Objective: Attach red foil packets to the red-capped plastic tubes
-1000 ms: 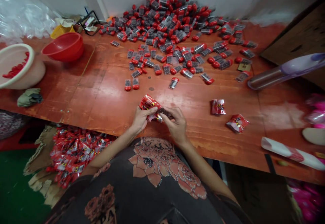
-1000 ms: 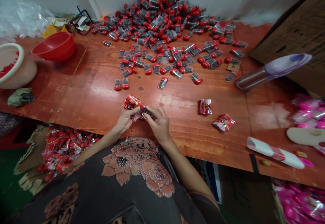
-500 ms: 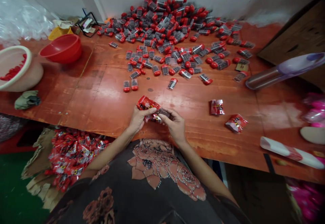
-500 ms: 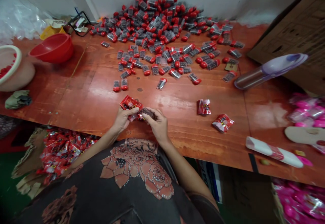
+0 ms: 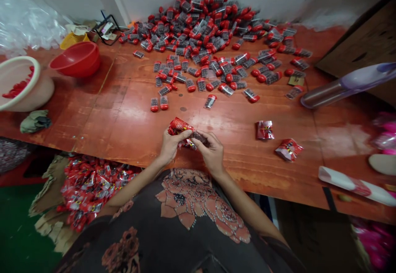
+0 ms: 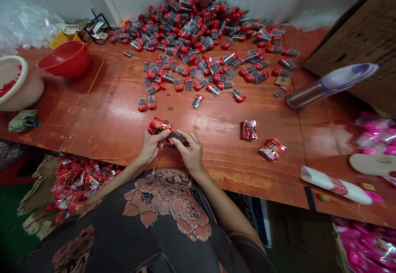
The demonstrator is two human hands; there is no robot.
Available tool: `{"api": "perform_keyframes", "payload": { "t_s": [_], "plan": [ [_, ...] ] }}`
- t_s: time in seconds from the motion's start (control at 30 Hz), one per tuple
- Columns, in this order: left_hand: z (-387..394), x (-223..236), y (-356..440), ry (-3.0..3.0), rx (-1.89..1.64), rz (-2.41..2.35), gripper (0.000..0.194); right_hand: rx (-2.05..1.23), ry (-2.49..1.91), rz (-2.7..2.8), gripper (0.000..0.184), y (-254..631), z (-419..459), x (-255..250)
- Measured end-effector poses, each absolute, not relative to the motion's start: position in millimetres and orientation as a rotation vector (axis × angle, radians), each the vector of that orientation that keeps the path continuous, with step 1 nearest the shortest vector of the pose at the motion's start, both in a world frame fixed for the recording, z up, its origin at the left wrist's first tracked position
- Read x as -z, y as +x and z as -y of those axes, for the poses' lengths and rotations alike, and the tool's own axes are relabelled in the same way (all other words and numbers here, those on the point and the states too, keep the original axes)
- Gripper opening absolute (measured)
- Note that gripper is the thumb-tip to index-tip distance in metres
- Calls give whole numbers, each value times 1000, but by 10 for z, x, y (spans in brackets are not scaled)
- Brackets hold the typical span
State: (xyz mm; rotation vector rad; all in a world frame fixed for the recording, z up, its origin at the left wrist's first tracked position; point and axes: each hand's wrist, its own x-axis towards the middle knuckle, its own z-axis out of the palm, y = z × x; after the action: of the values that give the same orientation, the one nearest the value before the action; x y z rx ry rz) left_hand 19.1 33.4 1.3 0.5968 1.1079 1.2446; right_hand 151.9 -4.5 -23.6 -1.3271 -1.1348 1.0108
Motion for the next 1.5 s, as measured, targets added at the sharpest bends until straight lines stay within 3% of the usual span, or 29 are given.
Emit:
{"api": "perform_keyframes", "payload": {
  "t_s": [0.2,0.33,0.53,0.73,0.83,1.1,1.3,1.5],
  "plan": [
    [-303,-34,157,591,-1136,-1101,30,-1432,-1262,790,27,1494,22,215],
    [-314,-66,174,585,-1197,-1093,29,-1401,-1228,805,27,1489,24,238],
    [-321,-81,210,626,-1185,-1134,27,-1026,-1289,1088,24,1482,54,298],
    [-298,-34,166,623,-1102,-1023,39,-1367,-1258,768,24,1488,38,230],
    [-301,9,136,620,-1061,-982,45,-1381,-1257,666,23,1474,26,200],
    [-287,95,181,601,-1082,-963,29,-1428,-1226,554,23,1437,19,226],
    [-281,137,196,539,-1194,-1083,36,-1292,-1193,620,24,1436,57,248],
    [-312,75,97,615,-1064,-1064,33,-1430,-1165,594,21,1488,67,213]
  ]
}}
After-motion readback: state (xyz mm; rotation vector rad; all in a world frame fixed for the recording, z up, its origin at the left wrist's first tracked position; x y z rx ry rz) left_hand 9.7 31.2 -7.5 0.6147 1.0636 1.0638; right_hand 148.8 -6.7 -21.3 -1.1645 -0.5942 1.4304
